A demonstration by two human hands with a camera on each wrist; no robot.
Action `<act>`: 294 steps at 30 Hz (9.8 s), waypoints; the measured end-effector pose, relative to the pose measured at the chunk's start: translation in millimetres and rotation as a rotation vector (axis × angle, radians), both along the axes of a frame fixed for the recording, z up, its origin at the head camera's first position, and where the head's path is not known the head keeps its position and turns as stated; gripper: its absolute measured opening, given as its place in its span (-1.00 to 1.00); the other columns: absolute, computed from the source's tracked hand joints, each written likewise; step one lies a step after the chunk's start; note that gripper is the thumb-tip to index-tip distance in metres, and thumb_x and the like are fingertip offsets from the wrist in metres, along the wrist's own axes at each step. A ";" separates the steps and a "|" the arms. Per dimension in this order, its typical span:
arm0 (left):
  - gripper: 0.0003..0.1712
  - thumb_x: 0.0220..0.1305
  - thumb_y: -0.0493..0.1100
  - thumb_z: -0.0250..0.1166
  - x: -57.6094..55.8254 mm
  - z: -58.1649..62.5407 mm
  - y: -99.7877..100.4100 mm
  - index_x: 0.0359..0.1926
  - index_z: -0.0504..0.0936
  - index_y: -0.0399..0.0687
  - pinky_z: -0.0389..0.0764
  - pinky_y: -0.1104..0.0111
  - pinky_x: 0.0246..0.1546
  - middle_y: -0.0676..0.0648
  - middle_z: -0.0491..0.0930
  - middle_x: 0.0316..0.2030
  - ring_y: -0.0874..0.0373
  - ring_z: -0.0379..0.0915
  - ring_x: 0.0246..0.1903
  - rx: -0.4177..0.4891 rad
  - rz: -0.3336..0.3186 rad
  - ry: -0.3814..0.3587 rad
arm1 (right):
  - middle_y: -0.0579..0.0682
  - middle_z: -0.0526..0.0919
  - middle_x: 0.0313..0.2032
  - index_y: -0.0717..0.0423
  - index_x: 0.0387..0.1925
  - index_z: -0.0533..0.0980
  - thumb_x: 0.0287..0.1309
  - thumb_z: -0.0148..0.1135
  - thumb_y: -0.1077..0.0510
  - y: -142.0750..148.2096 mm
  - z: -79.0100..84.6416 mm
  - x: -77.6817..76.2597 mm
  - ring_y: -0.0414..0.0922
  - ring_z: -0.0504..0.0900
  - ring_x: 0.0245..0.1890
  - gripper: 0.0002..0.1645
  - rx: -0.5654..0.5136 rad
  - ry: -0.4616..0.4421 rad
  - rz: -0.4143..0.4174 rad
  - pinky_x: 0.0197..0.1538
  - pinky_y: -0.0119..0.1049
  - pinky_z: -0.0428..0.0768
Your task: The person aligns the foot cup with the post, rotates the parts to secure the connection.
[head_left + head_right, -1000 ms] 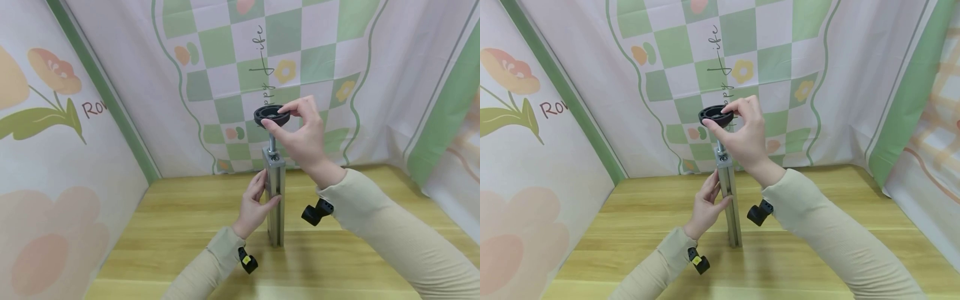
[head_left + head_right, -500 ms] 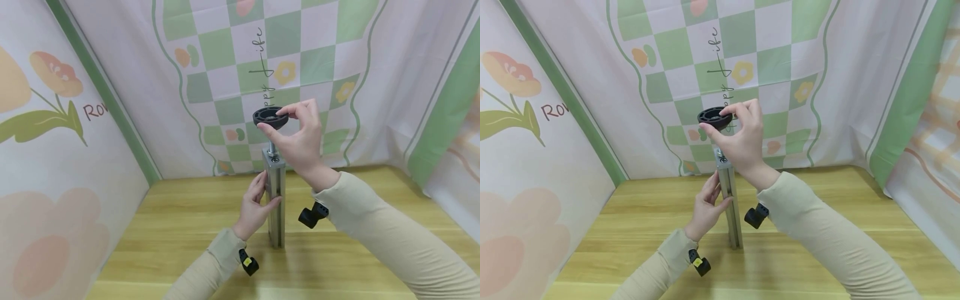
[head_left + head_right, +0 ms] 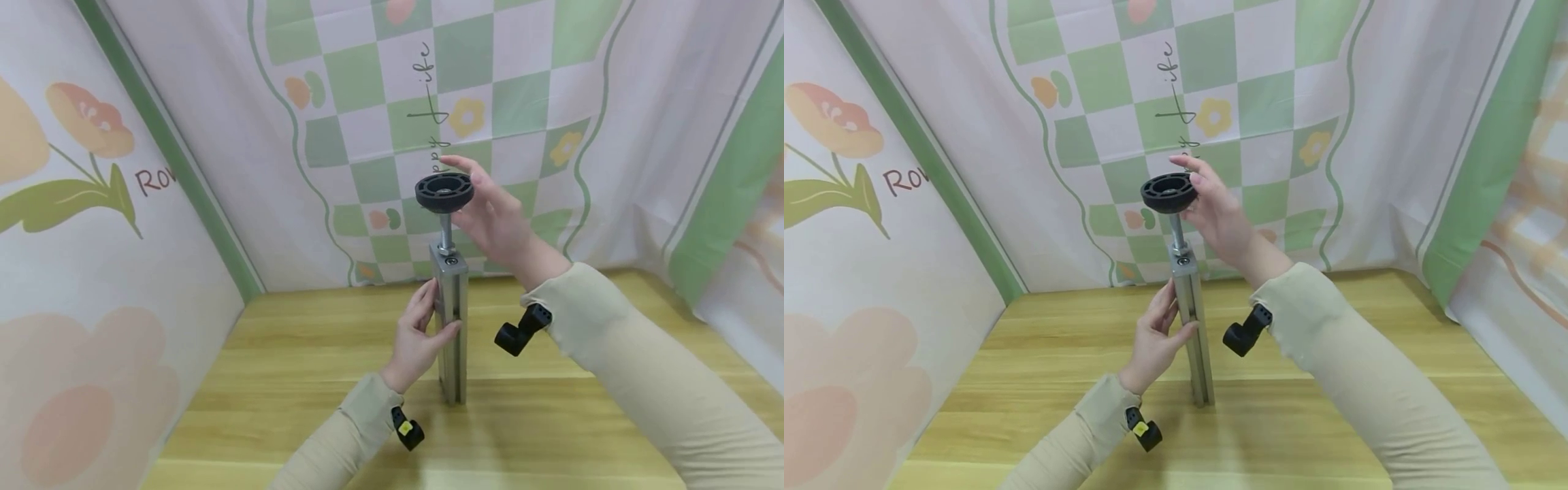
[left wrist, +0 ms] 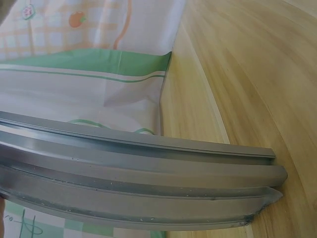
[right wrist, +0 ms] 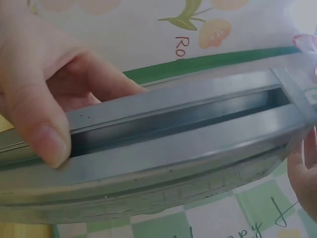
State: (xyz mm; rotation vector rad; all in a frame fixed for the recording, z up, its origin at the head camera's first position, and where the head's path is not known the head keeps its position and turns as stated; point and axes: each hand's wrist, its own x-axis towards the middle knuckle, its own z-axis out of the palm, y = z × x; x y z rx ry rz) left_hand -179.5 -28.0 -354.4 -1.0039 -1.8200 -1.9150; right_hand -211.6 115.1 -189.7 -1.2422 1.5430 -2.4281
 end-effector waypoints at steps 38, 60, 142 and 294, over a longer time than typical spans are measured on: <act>-0.19 0.08 -0.58 0.25 -0.2 -0.1 0.1 0.34 0.10 -0.47 0.25 0.32 0.35 -0.40 0.12 0.32 -0.22 0.18 0.28 -0.003 -0.006 -0.002 | -0.03 0.57 0.01 -0.04 -0.19 0.50 0.27 0.13 0.09 1.4 -2.2 9.1 -0.11 0.48 0.12 -0.89 -0.024 0.079 -0.154 0.19 -0.25 0.42; -0.20 0.12 -0.54 0.25 -0.8 -1.6 0.4 0.35 0.10 -0.44 0.26 0.33 0.34 -0.37 0.12 0.34 -0.19 0.19 0.28 -0.006 0.007 -0.007 | -0.10 0.52 -0.09 -0.13 -0.35 0.46 0.06 0.14 0.40 -9.4 3.4 24.9 -0.14 0.47 -0.12 -0.68 0.068 0.150 -0.590 -0.11 -0.55 0.58; -0.20 0.07 -0.58 0.25 -0.1 -3.9 -4.9 0.33 0.12 -0.47 0.20 0.31 0.37 -0.39 0.12 0.33 -0.22 0.16 0.31 -0.008 -0.035 -0.011 | -0.10 0.59 -0.10 -0.13 -0.23 0.55 0.21 0.07 0.25 0.0 -2.4 16.6 -0.18 0.53 -0.08 -0.78 0.060 0.126 -0.325 0.09 -0.38 0.45; -0.17 0.06 -0.60 0.24 3.9 -2.2 -3.5 0.33 0.07 -0.49 0.22 0.34 0.35 -0.43 0.09 0.33 -0.24 0.15 0.29 -0.003 -0.014 0.007 | -0.01 0.56 0.00 0.05 -0.03 0.52 0.25 -0.30 0.16 -5.6 3.3 7.5 -0.08 0.49 0.03 -0.54 -0.059 -0.022 0.040 0.13 -0.30 0.40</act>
